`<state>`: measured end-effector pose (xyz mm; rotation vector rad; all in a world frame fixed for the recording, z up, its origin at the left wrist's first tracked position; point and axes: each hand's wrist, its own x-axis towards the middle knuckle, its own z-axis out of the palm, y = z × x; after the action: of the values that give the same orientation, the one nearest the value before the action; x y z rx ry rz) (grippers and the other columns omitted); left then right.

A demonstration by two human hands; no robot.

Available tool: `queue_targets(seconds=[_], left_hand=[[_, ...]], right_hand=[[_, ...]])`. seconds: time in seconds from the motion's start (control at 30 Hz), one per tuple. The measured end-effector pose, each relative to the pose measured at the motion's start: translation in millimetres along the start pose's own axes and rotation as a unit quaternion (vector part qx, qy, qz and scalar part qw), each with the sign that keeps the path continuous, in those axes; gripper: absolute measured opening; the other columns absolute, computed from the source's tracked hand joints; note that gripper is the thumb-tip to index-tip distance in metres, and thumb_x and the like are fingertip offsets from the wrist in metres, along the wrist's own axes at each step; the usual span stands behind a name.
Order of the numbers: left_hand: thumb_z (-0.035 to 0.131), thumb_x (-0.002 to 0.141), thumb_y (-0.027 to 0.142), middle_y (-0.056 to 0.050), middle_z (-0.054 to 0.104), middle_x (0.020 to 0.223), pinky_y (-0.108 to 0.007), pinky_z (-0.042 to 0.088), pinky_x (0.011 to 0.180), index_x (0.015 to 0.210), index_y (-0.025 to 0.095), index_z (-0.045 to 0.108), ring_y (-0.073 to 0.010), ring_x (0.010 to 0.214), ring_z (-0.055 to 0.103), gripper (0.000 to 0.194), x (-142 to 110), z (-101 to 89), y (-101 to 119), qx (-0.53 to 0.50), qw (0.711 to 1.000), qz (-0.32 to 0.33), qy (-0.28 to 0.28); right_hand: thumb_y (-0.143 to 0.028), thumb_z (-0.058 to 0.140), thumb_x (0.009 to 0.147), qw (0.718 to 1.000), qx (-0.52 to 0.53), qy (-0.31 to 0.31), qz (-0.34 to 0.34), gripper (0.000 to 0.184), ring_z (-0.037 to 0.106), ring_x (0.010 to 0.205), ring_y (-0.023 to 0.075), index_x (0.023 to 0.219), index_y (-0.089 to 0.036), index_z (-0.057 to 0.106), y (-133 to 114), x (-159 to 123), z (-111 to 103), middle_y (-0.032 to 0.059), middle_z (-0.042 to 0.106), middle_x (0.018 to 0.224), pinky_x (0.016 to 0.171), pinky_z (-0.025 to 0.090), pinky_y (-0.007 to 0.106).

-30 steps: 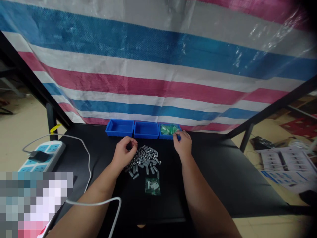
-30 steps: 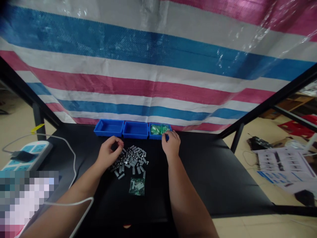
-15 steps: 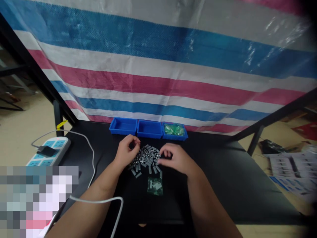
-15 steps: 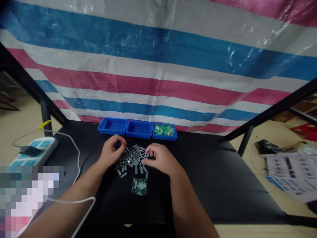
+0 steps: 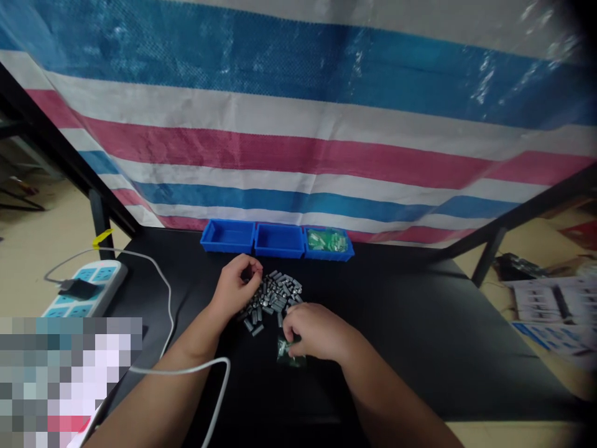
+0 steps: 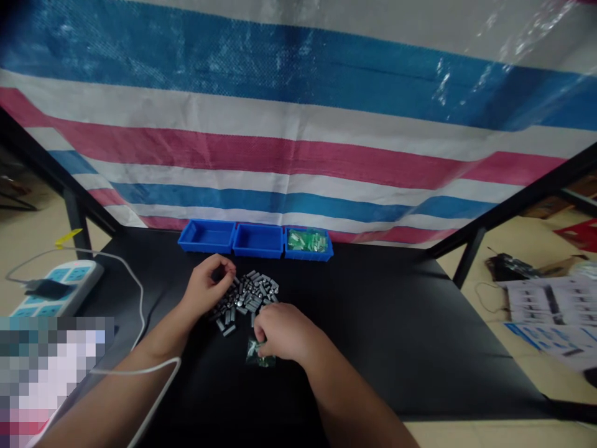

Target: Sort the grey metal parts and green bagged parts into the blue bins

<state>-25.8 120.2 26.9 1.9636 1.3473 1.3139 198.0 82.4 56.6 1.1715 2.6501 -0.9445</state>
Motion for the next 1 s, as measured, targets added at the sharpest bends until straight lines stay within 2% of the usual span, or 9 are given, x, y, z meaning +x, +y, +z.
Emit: queue_targets(seconds=[0.17, 0.3, 0.37, 0.43, 0.53, 0.6, 0.67, 0.83, 1.0], left_hand=[[0.059, 0.084, 0.016, -0.003, 0.065, 0.082, -0.028, 0.049, 0.071, 0.085, 0.02, 0.064, -0.0166, 0.077, 0.061, 0.006, 0.0, -0.5, -2.4, -0.007, 1.0, 0.002, 0.001], [0.06, 0.084, 0.015, -0.002, 0.065, 0.082, -0.028, 0.049, 0.073, 0.085, 0.02, 0.064, -0.0163, 0.078, 0.061, 0.006, -0.4, -0.2, -4.8, -0.009, 1.0, 0.006, 0.008], [0.06, 0.083, 0.015, -0.002, 0.065, 0.082, -0.028, 0.049, 0.074, 0.086, 0.02, 0.064, -0.0162, 0.077, 0.061, 0.007, -0.5, 0.2, -5.4, -0.012, 1.0, 0.007, 0.01], [0.06, 0.083, 0.014, -0.002, 0.065, 0.083, -0.028, 0.049, 0.073, 0.086, 0.02, 0.064, -0.0162, 0.077, 0.061, 0.007, -0.3, 0.5, -5.3, -0.015, 1.0, 0.007, 0.009], [0.059, 0.083, 0.013, -0.002, 0.064, 0.082, -0.028, 0.048, 0.073, 0.085, 0.02, 0.064, -0.0159, 0.077, 0.061, 0.008, 0.0, 0.7, -4.3, -0.019, 1.0, 0.008, 0.008], [0.059, 0.083, 0.013, -0.002, 0.064, 0.082, -0.028, 0.047, 0.073, 0.085, 0.019, 0.064, -0.0156, 0.077, 0.061, 0.008, 0.0, 0.6, -3.3, -0.021, 1.0, 0.009, 0.007], [0.059, 0.083, 0.012, -0.002, 0.064, 0.082, -0.027, 0.047, 0.073, 0.085, 0.019, 0.063, -0.0154, 0.077, 0.06, 0.009, -0.3, 0.2, -2.5, -0.023, 1.0, 0.008, 0.005], [0.058, 0.083, 0.013, -0.001, 0.063, 0.081, -0.027, 0.047, 0.073, 0.085, 0.019, 0.063, -0.0146, 0.076, 0.06, 0.008, -1.1, -1.1, -2.1, -0.026, 1.0, 0.006, 0.006], [0.058, 0.083, 0.013, -0.001, 0.063, 0.082, -0.027, 0.047, 0.072, 0.086, 0.019, 0.063, -0.0148, 0.077, 0.06, 0.009, -1.2, -1.1, -1.6, -0.025, 1.0, 0.005, 0.004]], right_hand=[[-0.011, 0.075, 0.07, 0.99, 0.105, 0.01, -0.091, 0.014, 0.056, 0.074, 0.0113, 0.07, -0.019, 0.064, 8.2, -4.7, -9.6, -0.0031, 0.061, 0.08, 0.066, 0.039, 0.023], [-0.017, 0.073, 0.076, 0.956, 0.27, 0.031, -0.115, 0.014, 0.056, 0.067, 0.0098, 0.082, -0.02, 0.06, 31.2, -2.6, -20.5, -0.0046, 0.061, 0.075, 0.064, 0.044, 0.022], [-0.027, 0.077, 0.077, 0.919, 0.368, 0.119, -0.077, 0.027, 0.061, 0.069, 0.0122, 0.095, -0.021, 0.058, 49.6, 3.7, -22.1, -0.0033, 0.065, 0.077, 0.065, 0.049, 0.025], [-0.035, 0.077, 0.078, 0.872, 0.402, 0.278, -0.026, 0.036, 0.068, 0.078, 0.0171, 0.106, -0.021, 0.058, 70.1, 13.1, -21.7, 0.0009, 0.07, 0.084, 0.072, 0.055, 0.031], [-0.043, 0.074, 0.08, 0.762, 0.347, 0.545, 0.043, 0.037, 0.071, 0.082, 0.0228, 0.104, -0.019, 0.061, 97.7, 27.8, -21.5, 0.0067, 0.072, 0.091, 0.073, 0.059, 0.037], [-0.042, 0.067, 0.086, 0.719, 0.266, 0.64, 0.046, 0.031, 0.071, 0.097, 0.0254, 0.105, -0.018, 0.065, 110.5, 35.1, -22.9, 0.0115, 0.072, 0.106, 0.084, 0.06, 0.041], [-0.037, 0.06, 0.091, 0.724, 0.168, 0.668, 0.04, 0.027, 0.067, 0.112, 0.0262, 0.108, -0.018, 0.068, 117.9, 40.3, -24.5, 0.0135, 0.069, 0.121, 0.095, 0.056, 0.043], [-0.032, 0.06, 0.09, 0.814, -0.042, 0.577, 0.058, 0.02, 0.059, 0.126, 0.031, 0.098, -0.021, 0.075, 118.5, 46.8, -22.8, 0.009, 0.074, 0.115, 0.115, 0.035, 0.058], [-0.029, 0.059, 0.091, 0.825, -0.075, 0.552, 0.095, 0.017, 0.059, 0.124, 0.0305, 0.098, -0.024, 0.074, 113.2, 45.3, -18.4, 0.0055, 0.074, 0.117, 0.119, 0.016, 0.064]])
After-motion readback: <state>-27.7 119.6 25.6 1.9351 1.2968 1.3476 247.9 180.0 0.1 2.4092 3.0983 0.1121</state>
